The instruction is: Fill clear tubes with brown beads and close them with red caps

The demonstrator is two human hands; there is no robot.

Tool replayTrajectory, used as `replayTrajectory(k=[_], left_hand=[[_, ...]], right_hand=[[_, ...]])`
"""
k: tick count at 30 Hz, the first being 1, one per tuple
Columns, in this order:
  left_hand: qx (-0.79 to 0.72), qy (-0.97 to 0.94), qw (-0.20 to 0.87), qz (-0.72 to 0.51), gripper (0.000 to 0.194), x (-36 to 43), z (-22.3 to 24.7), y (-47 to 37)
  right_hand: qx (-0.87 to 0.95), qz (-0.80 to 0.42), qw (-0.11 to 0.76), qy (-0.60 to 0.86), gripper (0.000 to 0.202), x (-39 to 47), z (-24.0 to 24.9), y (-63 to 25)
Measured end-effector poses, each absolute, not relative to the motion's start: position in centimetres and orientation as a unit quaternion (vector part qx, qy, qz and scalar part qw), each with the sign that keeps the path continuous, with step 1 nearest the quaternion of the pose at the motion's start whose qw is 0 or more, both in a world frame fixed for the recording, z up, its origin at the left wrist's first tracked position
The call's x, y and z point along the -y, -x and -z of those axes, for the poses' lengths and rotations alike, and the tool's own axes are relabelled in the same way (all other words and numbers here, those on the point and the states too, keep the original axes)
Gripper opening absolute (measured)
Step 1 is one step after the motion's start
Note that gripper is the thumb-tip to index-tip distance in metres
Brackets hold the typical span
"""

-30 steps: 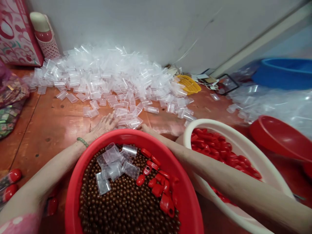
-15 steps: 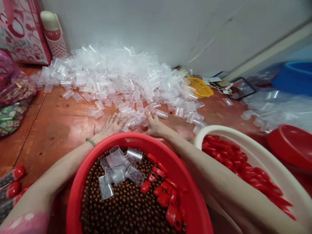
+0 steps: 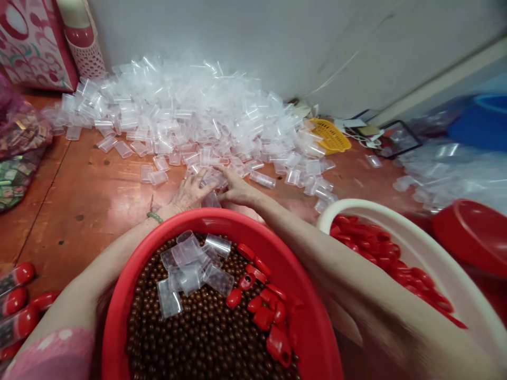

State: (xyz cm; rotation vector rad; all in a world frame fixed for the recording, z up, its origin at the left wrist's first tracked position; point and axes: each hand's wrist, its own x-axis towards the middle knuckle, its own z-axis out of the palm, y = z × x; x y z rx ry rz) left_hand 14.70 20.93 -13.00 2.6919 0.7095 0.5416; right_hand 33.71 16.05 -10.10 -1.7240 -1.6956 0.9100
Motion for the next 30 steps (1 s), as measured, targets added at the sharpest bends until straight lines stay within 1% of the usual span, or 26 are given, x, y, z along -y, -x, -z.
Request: replayTrajectory(k=[3,6,10,15,18,21,23,25,28,30], left_hand=[[-0.212,-0.923,0.195,-0.255,0.062,-21.7,12.9,-14.9],[-0.193,-0.881,0.274,-0.335,0.074,-22.3,13.3,-15.3],[-0.202,-0.854,0.309,-0.366,0.076,-22.5,13.5,-15.8],[-0.17,-0.851,0.32,-0.38,0.071,-23.4,11.8,-15.8],[-0.145,-0.851,0.315,-0.394,0.072,-24.2,9.3,-15.8],[-0.138,-0.863,0.285,-0.393,0.076,-23.7,4.7,-15.2],[-0.127,-0.879,0.259,-0.38,0.071,-22.1,0.9,-14.2],[-0.111,-0.891,0.24,-0.369,0.064,-19.6,-2.7,-12.6],[-0.105,-0.899,0.226,-0.359,0.058,-14.8,-5.7,-9.6],[-0.127,-0.907,0.242,-0.319,0.06,-11.8,-5.5,-7.9]], right_hand=[[0.577,-0.402,0.338,0.625,0.089,-17.2,9.9,-33.2],[0.523,-0.453,0.4,0.601,0.079,-17.5,10.0,-32.1],[0.463,-0.5,0.448,0.579,0.073,-17.3,9.8,-31.0],[0.431,-0.535,0.464,0.559,0.063,-17.4,8.5,-30.8],[0.425,-0.541,0.473,0.55,0.055,-17.5,6.4,-30.8],[0.429,-0.53,0.493,0.54,0.048,-16.3,2.6,-30.3],[0.435,-0.509,0.518,0.532,0.044,-14.4,-0.6,-29.3],[0.457,-0.494,0.515,0.531,0.041,-11.9,-3.6,-28.0],[0.473,-0.469,0.512,0.543,0.044,-7.3,-5.7,-25.8],[0.469,-0.485,0.496,0.547,0.051,-4.4,-5.1,-24.5]])
